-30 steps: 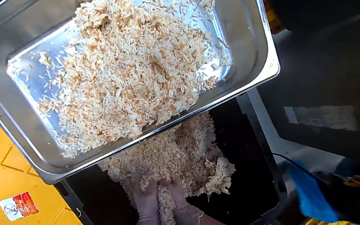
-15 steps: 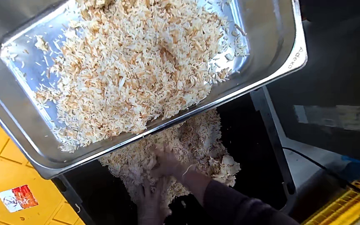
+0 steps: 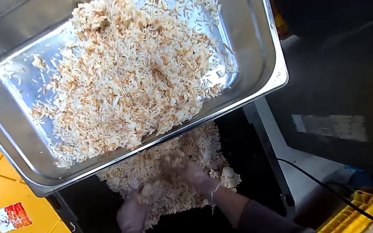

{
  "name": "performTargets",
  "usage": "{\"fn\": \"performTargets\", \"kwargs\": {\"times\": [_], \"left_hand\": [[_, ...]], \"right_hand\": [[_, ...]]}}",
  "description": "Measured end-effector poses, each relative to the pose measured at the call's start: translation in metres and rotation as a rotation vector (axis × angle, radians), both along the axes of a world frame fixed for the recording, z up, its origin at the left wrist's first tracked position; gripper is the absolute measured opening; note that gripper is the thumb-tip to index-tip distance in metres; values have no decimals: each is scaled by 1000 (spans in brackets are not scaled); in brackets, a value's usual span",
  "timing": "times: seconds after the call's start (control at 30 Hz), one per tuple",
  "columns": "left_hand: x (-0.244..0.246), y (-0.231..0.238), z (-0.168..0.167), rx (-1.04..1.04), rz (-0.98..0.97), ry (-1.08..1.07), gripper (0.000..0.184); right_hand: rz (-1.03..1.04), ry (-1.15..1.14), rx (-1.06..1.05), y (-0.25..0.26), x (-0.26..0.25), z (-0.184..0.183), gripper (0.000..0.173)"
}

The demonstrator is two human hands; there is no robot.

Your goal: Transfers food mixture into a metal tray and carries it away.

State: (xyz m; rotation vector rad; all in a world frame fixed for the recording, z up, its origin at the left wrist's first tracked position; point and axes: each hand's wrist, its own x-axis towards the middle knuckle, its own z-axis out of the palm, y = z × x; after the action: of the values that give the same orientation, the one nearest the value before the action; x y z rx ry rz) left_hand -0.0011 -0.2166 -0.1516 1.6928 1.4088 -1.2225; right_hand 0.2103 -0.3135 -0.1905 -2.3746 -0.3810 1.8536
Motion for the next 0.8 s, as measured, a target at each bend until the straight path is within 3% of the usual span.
{"fn": "performTargets", "kwargs": {"times": [0.1,0.13,0.2,0.23,0.27,0.33,0.4,0.43,0.53,0.6,0.7,0.8], "left_hand": [[45,29,-11,26,-24,-334,67],[64,39,-24,-7,-9,-402,77],[92,54,-64,-102,93,-424,87],[101,57,-85,-139,169,-419,86],[108,57,-102,-166,227,-413,83],[105,41,-119,-157,307,-395,75],[84,26,-118,-159,373,-406,71],[74,20,-111,-197,399,-406,75],[41,-4,-75,-292,473,-225,75],[34,-13,-67,-323,581,-131,71],[37,-17,-92,-314,843,-197,84],[42,-30,-108,-249,994,-236,90]], "right_hand": [[76,-96,77,56,41,-31,70],[168,-81,17,70,46,-37,66],[534,25,-90,82,44,-39,41],[686,25,-110,84,38,-42,40],[711,20,-109,86,34,-46,41],[432,-41,-25,72,24,-67,42],[54,-48,-12,43,8,-73,61],[-33,18,-66,31,5,-65,70],[-182,265,-149,-6,-6,-37,87],[-378,314,-49,-15,-1,-41,87],[-480,282,20,-8,-4,-78,87],[-481,270,-13,-22,-16,-100,101]]}}
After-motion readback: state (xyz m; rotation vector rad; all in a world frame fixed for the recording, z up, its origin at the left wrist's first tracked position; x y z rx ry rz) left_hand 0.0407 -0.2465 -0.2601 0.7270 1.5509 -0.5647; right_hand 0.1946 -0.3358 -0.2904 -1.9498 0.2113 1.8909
